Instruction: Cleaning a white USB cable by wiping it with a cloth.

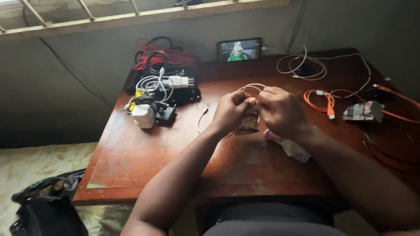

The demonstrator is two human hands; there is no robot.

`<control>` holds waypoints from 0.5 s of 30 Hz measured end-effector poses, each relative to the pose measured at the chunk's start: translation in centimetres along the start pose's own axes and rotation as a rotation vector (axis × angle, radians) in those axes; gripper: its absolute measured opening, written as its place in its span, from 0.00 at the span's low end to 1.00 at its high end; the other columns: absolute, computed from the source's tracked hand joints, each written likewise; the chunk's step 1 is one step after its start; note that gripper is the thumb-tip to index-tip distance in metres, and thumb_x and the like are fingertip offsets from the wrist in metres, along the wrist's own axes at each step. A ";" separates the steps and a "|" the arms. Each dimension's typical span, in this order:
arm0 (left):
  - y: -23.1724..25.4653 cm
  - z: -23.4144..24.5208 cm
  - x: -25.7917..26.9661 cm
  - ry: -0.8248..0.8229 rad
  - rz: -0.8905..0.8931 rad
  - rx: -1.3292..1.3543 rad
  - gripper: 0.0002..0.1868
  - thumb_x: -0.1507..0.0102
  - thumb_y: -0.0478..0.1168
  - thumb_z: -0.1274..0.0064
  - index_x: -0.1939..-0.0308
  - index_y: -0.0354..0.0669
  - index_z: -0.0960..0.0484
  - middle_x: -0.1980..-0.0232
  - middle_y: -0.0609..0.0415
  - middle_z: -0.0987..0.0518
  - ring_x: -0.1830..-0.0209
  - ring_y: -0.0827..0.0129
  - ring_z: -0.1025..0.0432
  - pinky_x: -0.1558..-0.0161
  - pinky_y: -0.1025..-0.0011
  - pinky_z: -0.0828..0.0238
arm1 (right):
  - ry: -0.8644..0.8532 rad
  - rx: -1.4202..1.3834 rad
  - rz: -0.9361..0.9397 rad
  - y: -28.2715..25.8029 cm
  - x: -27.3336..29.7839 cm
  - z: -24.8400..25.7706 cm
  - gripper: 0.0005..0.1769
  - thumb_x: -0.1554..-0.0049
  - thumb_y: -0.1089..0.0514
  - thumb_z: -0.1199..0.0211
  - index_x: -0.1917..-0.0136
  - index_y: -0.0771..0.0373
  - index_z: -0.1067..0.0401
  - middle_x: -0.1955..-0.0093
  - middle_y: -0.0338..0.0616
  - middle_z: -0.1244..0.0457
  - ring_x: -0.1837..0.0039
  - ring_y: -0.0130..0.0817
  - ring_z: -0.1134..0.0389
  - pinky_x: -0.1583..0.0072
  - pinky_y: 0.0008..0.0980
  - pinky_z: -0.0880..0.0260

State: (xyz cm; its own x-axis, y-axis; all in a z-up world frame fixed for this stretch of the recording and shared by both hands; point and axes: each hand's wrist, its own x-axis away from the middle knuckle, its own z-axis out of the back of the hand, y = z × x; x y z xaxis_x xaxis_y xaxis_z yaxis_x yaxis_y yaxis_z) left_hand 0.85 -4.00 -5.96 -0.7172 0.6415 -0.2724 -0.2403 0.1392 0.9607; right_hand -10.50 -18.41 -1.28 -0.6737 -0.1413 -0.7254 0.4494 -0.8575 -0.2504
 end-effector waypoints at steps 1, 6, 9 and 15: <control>-0.2 0.2 -0.1 0.005 0.001 -0.004 0.07 0.33 0.36 0.46 0.59 0.34 0.17 0.62 0.52 0.16 0.62 0.75 0.23 0.58 0.72 0.24 | 0.000 -0.006 0.003 -0.4 -0.1 0.0 0.03 0.48 0.67 0.38 0.61 0.68 0.31 0.60 0.52 0.37 0.54 0.53 0.33 0.52 0.47 0.33; -2.1 0.7 -1.1 -0.059 0.146 0.295 0.07 0.32 0.37 0.47 0.59 0.35 0.19 0.63 0.55 0.18 0.64 0.75 0.25 0.59 0.73 0.24 | -0.024 0.074 0.087 -1.1 -0.3 0.3 0.02 0.48 0.66 0.38 0.60 0.67 0.29 0.58 0.51 0.36 0.53 0.52 0.33 0.52 0.47 0.32; -3.3 0.4 -1.7 -0.001 0.124 0.268 0.08 0.30 0.39 0.48 0.59 0.36 0.21 0.64 0.57 0.20 0.65 0.77 0.27 0.59 0.74 0.26 | -0.003 -0.040 0.007 -0.4 -0.1 -0.1 0.01 0.47 0.67 0.39 0.59 0.66 0.29 0.56 0.51 0.35 0.52 0.51 0.32 0.50 0.45 0.30; -5.2 0.6 -3.1 0.007 0.097 0.266 0.11 0.27 0.43 0.49 0.55 0.36 0.20 0.60 0.57 0.22 0.63 0.78 0.30 0.58 0.75 0.29 | -0.006 -0.145 -0.096 -0.2 -0.4 0.0 0.02 0.46 0.70 0.37 0.60 0.66 0.27 0.57 0.50 0.35 0.55 0.45 0.31 0.54 0.39 0.30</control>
State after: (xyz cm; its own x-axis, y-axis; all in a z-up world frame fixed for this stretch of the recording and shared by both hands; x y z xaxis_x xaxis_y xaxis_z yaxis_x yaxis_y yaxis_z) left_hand 4.67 -6.23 -10.06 -0.7331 0.6564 -0.1780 0.0091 0.2712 0.9625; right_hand -10.33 -18.24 -0.94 -0.7212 -0.0652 -0.6896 0.4623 -0.7867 -0.4091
